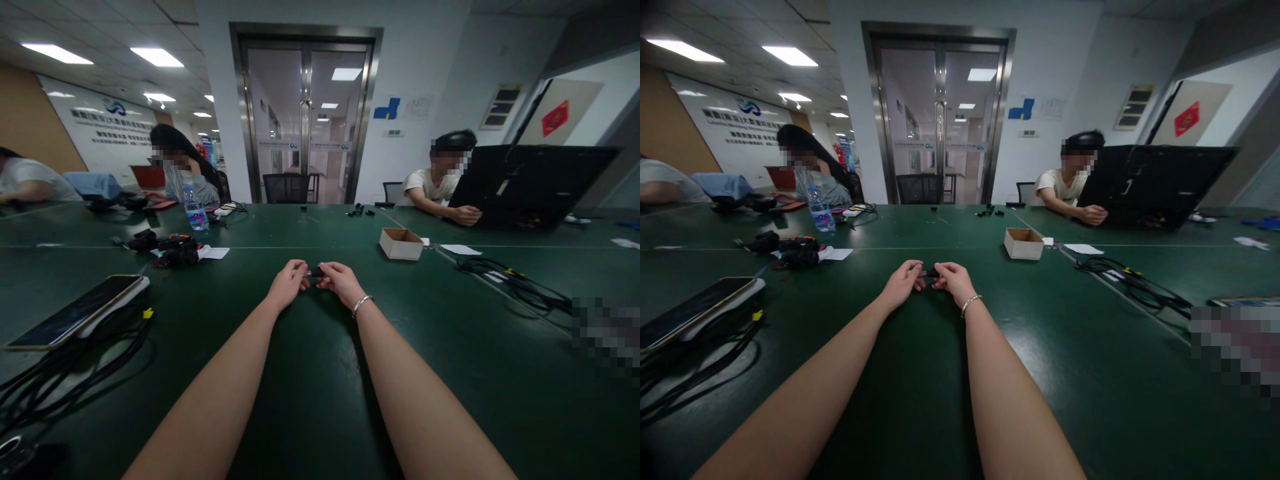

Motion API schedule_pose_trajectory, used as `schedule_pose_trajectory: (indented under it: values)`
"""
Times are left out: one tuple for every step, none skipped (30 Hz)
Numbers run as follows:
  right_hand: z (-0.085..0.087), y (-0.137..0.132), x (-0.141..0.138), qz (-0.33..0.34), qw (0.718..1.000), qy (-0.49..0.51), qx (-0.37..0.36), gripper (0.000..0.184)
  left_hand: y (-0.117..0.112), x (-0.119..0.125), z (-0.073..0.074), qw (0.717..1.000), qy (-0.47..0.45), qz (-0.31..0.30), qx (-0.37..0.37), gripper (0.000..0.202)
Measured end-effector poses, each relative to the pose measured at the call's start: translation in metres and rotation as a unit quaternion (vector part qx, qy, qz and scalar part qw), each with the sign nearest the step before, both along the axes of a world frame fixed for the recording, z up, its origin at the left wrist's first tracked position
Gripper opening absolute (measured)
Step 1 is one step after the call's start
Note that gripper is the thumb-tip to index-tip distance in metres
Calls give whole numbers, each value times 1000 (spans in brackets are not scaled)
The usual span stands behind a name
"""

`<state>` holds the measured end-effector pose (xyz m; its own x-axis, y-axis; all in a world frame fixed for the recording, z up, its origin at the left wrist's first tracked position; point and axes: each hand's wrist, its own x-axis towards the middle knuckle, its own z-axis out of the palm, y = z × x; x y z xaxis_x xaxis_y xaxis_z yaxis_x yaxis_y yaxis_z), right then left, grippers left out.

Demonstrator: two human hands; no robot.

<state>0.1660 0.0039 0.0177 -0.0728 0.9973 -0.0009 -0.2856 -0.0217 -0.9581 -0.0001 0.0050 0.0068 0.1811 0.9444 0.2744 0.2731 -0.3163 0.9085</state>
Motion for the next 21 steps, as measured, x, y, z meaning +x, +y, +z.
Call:
schedule_pose_trajectory:
  values:
    - [0, 0, 0, 2, 1000, -3, -1, 17, 1, 0, -1, 1000, 4, -2, 1, 37]
    - [0, 0, 0, 4, 1000, -4, -1, 16, 1, 0, -1, 1000, 9, 0, 11, 35]
    - [0, 0, 1, 7, 1000, -4, -1, 15, 2, 0, -2, 1000, 12, 7, 25, 35]
    - [1, 0, 1, 9, 1000, -2, -1, 15, 2, 0, -2, 999, 12, 17, 35, 40]
    - [1, -1, 1, 10, 1000, -1, 1, 15, 2, -1, -1, 999, 12, 29, 38, 46]
    - [1, -1, 1, 11, 1000, -2, 2, 15, 1, -1, -1, 999, 15, 36, 31, 47]
    - [1, -1, 1, 11, 1000, -4, 3, 14, 1, -1, 0, 999, 23, 36, 17, 42]
    - [1, -1, 1, 12, 1000, -7, 3, 14, 1, -1, 0, 999, 37, 29, 2, 34]
    - [2, -2, 1, 13, 1000, -11, 3, 14, 0, -1, 1, 998, 53, 18, -9, 31]
    - [2, -2, 1, 14, 1000, -13, 3, 13, 0, -1, 1, 998, 68, 8, -11, 33]
    - [1, -2, 1, 14, 1000, -14, 4, 13, 0, -1, 1, 997, 77, 3, -4, 33]
    - [1, -2, 1, 15, 1000, -14, 6, 13, -1, -1, 1, 997, 79, 7, 11, 30]
    - [1, -2, 0, 14, 1000, -13, 7, 14, 0, -1, 1, 997, 74, 16, 26, 27]
    - [1, -2, 0, 14, 1000, -12, 8, 14, 0, 0, 0, 997, 62, 22, 34, 30]
    - [1, -2, 0, 13, 1000, -12, 7, 15, 0, 0, 0, 998, 50, 23, 31, 34]
    - [1, -2, 0, 14, 1000, -14, 7, 15, 0, 0, -1, 999, 43, 19, 20, 35]
    - [1, -2, 0, 16, 1000, -15, 7, 15, 1, 0, -1, 999, 41, 11, 5, 35]
    - [1, -2, 0, 18, 1000, -16, 7, 15, 1, 0, -1, 999, 40, 2, -5, 35]
    - [1, -2, 0, 17, 1000, -15, 8, 14, 0, 0, 0, 999, 41, -2, -6, 34]
    - [1, -2, 0, 16, 1000, -14, 8, 14, 0, 0, 0, 999, 42, 0, 3, 32]
    - [1, -1, 0, 14, 1000, -12, 7, 13, 0, 0, 1, 999, 39, 7, 15, 33]
